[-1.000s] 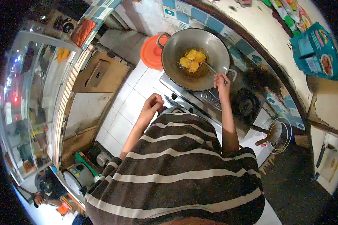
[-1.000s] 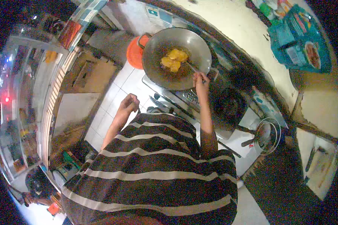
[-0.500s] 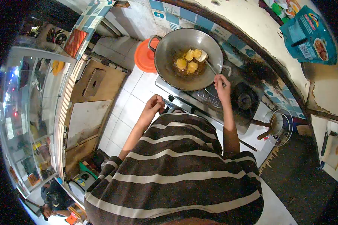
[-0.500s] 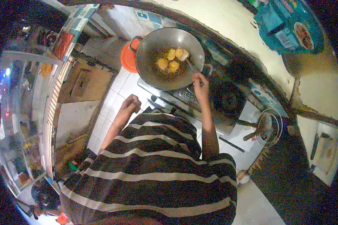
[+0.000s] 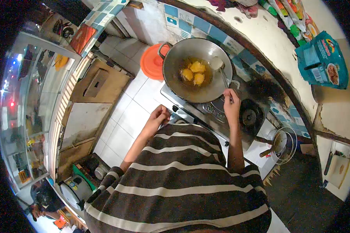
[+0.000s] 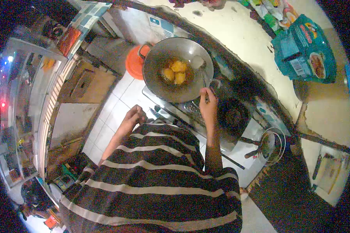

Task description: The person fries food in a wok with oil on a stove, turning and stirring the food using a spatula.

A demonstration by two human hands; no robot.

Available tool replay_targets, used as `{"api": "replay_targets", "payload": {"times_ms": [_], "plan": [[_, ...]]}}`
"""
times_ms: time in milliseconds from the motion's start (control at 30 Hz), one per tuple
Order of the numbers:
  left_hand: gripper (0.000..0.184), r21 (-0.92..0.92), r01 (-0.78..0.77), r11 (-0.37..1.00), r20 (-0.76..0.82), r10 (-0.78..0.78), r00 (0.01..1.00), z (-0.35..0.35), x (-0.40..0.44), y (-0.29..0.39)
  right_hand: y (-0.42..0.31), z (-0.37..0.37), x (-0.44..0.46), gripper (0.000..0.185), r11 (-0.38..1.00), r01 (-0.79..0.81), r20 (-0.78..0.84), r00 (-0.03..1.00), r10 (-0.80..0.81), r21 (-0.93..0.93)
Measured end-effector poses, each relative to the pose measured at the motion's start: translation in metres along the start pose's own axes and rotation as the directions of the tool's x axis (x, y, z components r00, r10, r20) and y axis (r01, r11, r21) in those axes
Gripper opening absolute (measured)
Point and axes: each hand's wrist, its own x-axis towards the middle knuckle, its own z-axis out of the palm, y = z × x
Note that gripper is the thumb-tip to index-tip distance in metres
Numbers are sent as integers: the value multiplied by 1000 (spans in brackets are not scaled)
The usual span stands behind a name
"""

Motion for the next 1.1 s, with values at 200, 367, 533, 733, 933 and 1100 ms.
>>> {"api": "replay_targets", "payload": {"times_ms": [200, 367, 533, 733, 933, 1100], "plan": [[8, 23, -3, 1000, -21, 3, 1000, -1, 2, 3, 12, 10, -3, 15, 922, -279, 83, 960, 266, 270], [8, -57, -36, 998, -97, 30, 995, 3, 0, 8, 29, 20, 2, 14, 907, -270, 58, 962, 266, 324], [9, 0, -47, 999, -116, 47, 992, 5, -10, 12, 7, 19, 10, 13, 983, -146, 69, 988, 139, 111], [8, 11, -72, 997, -141, 72, 987, 7, -16, 6, 0, 22, 17, 16, 996, -77, 84, 994, 72, 53], [5, -34, -75, 997, -168, 68, 984, 10, -19, -3, 1, 17, 21, 15, 996, -87, 117, 990, 83, 32], [6, -9, -56, 998, -160, 54, 986, 12, -18, -1, -10, 18, 26, 17, 995, -102, 93, 990, 103, -23]]}}
